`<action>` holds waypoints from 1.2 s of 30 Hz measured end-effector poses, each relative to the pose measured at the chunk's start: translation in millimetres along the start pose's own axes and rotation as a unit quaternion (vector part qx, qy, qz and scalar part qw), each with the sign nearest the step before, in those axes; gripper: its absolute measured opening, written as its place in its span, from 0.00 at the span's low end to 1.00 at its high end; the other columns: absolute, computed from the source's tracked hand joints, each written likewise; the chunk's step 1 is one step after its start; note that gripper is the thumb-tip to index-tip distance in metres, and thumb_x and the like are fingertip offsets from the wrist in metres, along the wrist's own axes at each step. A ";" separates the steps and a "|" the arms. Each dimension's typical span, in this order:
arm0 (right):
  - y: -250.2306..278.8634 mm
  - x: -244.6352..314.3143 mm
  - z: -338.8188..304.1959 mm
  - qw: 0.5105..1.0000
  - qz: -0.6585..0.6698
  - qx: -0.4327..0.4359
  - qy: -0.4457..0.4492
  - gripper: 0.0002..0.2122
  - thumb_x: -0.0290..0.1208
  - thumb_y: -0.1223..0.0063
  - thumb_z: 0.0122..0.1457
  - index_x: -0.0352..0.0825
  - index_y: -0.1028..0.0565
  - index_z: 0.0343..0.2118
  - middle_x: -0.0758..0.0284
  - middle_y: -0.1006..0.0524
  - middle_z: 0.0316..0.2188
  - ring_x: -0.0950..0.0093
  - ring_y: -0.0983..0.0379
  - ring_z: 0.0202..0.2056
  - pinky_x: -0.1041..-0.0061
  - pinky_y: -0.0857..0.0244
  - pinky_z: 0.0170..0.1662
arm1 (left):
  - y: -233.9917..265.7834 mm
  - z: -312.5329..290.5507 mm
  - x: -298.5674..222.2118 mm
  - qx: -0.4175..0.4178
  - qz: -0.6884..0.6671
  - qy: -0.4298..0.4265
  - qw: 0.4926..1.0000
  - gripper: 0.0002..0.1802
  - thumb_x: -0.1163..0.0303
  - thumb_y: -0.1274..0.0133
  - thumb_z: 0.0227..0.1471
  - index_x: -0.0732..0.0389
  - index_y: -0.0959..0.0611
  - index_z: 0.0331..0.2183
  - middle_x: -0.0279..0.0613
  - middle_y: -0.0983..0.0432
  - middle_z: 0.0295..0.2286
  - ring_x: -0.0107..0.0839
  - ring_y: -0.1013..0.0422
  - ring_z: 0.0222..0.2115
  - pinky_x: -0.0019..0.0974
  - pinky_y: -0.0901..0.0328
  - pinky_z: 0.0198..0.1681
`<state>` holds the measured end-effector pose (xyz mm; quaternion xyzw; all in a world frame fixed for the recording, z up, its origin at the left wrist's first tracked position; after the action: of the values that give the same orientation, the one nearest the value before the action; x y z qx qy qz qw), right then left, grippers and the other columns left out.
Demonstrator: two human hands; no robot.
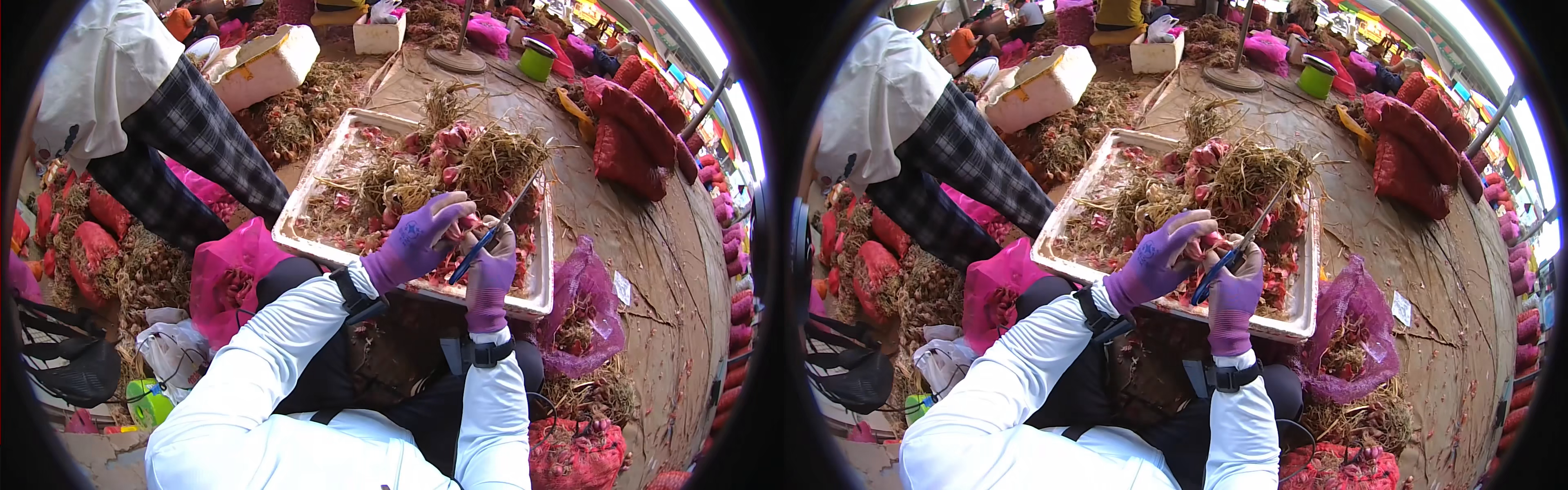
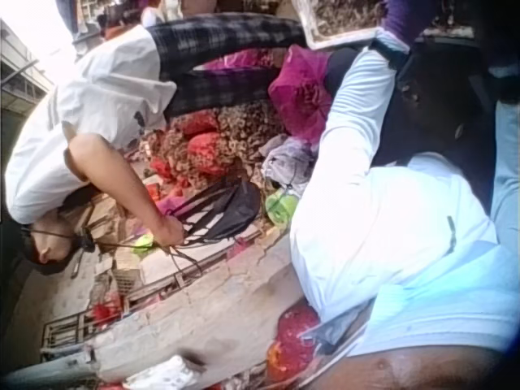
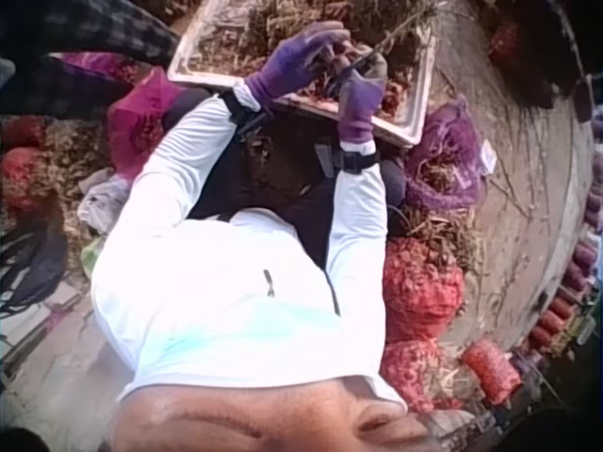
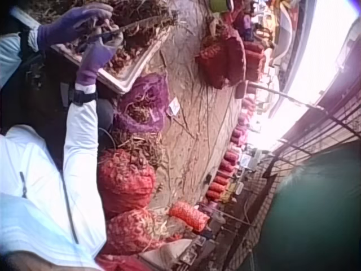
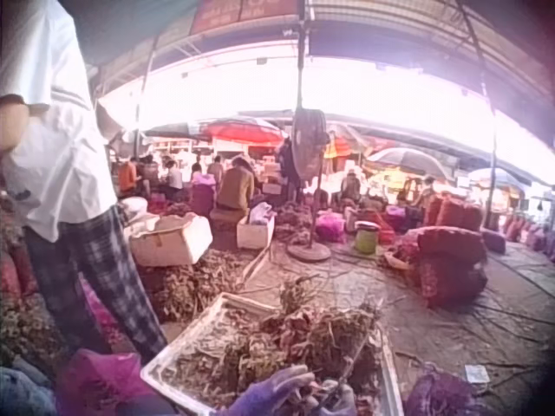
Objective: The person processes shallots by picking them up one at a time, trimming the roots and stems using shears, and dropping the cleaned bulbs into a pink mesh bag. The person also moves aside loose debris to reach more shallots.
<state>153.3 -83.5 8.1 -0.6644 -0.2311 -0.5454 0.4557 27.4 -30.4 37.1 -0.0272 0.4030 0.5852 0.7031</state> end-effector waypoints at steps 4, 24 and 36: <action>1.1 -2.2 0.7 0.999 0.037 0.006 0.007 0.19 0.16 0.43 0.53 0.34 0.32 0.47 0.69 0.25 0.35 0.83 0.28 0.31 0.86 0.32 0.33 | -3.7 0.0 -2.8 -0.042 -0.035 -0.022 0.998 0.29 0.83 0.43 0.45 0.62 0.31 0.51 0.52 0.34 0.51 0.30 0.28 0.35 0.30 0.32 0.41; -3.3 1.6 -0.5 0.997 0.077 0.023 0.006 0.21 0.15 0.45 0.49 0.31 0.33 0.48 0.63 0.25 0.35 0.78 0.25 0.34 0.83 0.29 0.36 | -17.9 -20.4 36.9 0.008 -0.482 0.338 0.808 0.18 0.67 0.55 0.62 0.61 0.29 0.52 0.34 0.25 0.41 0.20 0.29 0.40 0.27 0.30 0.40; 3.8 -1.0 14.2 0.984 -0.122 0.009 0.131 0.17 0.15 0.47 0.54 0.33 0.32 0.46 0.72 0.27 0.29 0.87 0.34 0.25 0.88 0.39 0.27 | -30.7 -20.9 50.3 0.020 -0.601 0.352 0.717 0.17 0.60 0.57 0.63 0.58 0.29 0.50 0.29 0.26 0.34 0.21 0.28 0.31 0.36 0.30 0.43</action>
<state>163.4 -72.9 6.0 -0.5500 -0.2539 -0.6773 0.4176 41.6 -10.4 -20.4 -0.4540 0.5319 -0.0205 0.7145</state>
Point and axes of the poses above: each hand's wrist, its own z-axis towards the middle knuckle, its own y-axis out of the back of the hand, x = y × z, the point moved 4 cm from there along z, towards the middle knuckle
